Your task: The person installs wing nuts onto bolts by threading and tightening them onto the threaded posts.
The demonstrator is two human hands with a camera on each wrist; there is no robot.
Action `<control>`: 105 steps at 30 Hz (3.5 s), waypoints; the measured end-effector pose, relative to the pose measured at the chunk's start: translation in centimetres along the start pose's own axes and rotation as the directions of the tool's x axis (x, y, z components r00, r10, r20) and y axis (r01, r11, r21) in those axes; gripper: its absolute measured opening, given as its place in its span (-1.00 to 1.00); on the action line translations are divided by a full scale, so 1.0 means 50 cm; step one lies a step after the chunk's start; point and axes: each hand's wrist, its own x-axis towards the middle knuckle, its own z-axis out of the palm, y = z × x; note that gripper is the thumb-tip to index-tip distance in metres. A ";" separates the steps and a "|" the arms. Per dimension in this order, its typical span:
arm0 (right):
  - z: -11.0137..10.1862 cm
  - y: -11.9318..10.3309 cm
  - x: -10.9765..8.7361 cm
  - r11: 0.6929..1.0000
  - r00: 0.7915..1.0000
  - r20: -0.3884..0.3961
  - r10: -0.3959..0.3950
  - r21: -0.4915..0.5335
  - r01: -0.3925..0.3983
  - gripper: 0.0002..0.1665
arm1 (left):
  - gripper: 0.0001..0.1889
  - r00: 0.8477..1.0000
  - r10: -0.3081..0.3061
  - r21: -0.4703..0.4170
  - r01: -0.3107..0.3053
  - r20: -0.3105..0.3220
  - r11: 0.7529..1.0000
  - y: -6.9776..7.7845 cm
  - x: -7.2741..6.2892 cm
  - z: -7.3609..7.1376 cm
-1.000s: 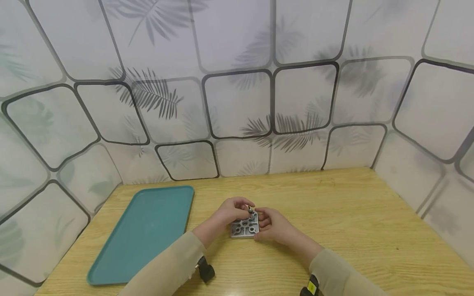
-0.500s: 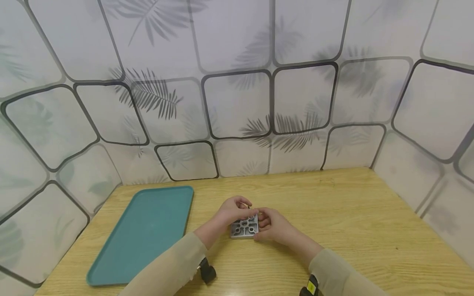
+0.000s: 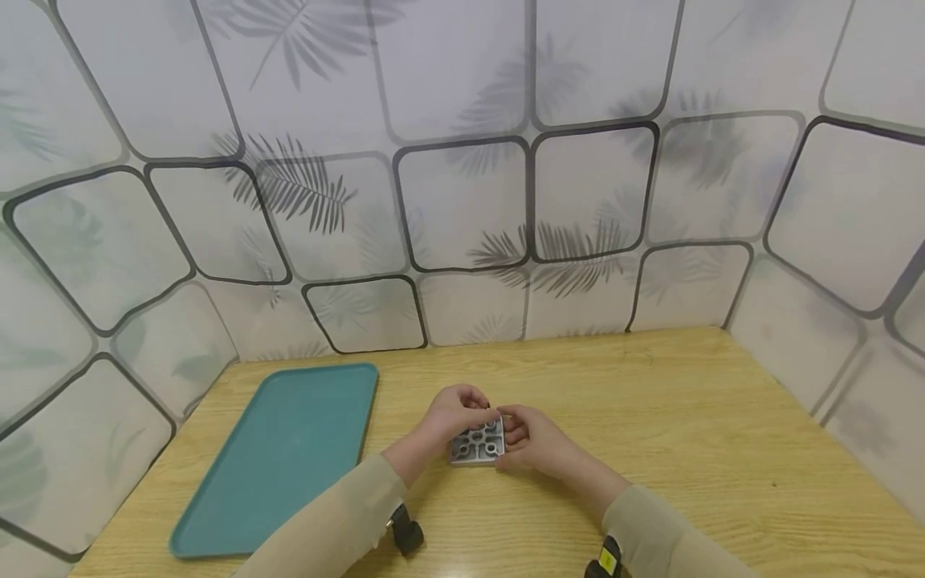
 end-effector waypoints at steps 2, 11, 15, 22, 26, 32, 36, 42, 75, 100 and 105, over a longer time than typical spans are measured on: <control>0.000 0.002 0.001 1.000 1.000 0.003 -0.008 0.003 0.008 0.01 | -0.83 1.000 -0.003 -0.012 0.003 0.004 1.000 -0.002 0.000 0.001; 0.001 0.008 0.005 1.000 1.000 0.006 -0.023 0.019 0.023 0.02 | -0.88 1.000 0.015 -0.047 -0.013 0.028 0.999 -0.010 0.005 -0.002; 0.000 0.010 0.006 1.000 1.000 0.008 -0.018 0.018 0.018 0.03 | -0.88 0.999 0.022 -0.033 -0.021 0.035 0.999 -0.010 0.006 -0.003; 0.000 0.006 0.003 1.000 1.000 0.006 -0.014 0.015 0.014 -0.01 | -0.88 0.998 0.019 -0.050 -0.016 0.066 0.999 -0.009 0.004 -0.008; -0.001 0.005 0.003 1.000 1.000 0.010 -0.021 0.017 0.020 0.00 | -0.86 0.995 0.012 -0.061 -0.006 0.095 0.998 -0.011 0.006 -0.013; 0.000 0.007 0.003 0.999 1.000 0.011 -0.027 0.022 0.027 0.02 | -0.80 0.989 -0.017 -0.094 0.031 0.146 0.995 -0.014 0.010 -0.021; 0.001 0.009 0.003 0.999 0.999 0.014 -0.029 0.028 0.029 0.02 | -0.77 0.985 -0.039 -0.108 0.058 0.170 0.992 -0.011 0.011 -0.025; -0.001 0.006 0.005 1.000 1.000 0.010 -0.026 0.011 0.026 0.01 | -0.73 0.980 -0.025 -0.097 0.045 0.199 0.994 -0.005 0.014 -0.029; -0.001 0.002 0.001 1.000 1.000 0.011 -0.020 0.010 0.020 0.00 | -0.84 0.999 -0.015 -0.031 0.017 0.043 0.999 -0.003 0.004 -0.009; -0.001 0.002 0.003 1.000 1.000 0.017 -0.002 0.011 0.002 0.00 | -0.74 0.987 -0.018 -0.047 0.026 0.159 0.999 -0.004 0.010 -0.018; -0.001 0.003 0.003 1.000 1.000 0.014 -0.007 0.010 0.007 0.00 | -0.65 0.987 -0.049 -0.055 0.058 0.153 0.997 0.004 0.013 -0.015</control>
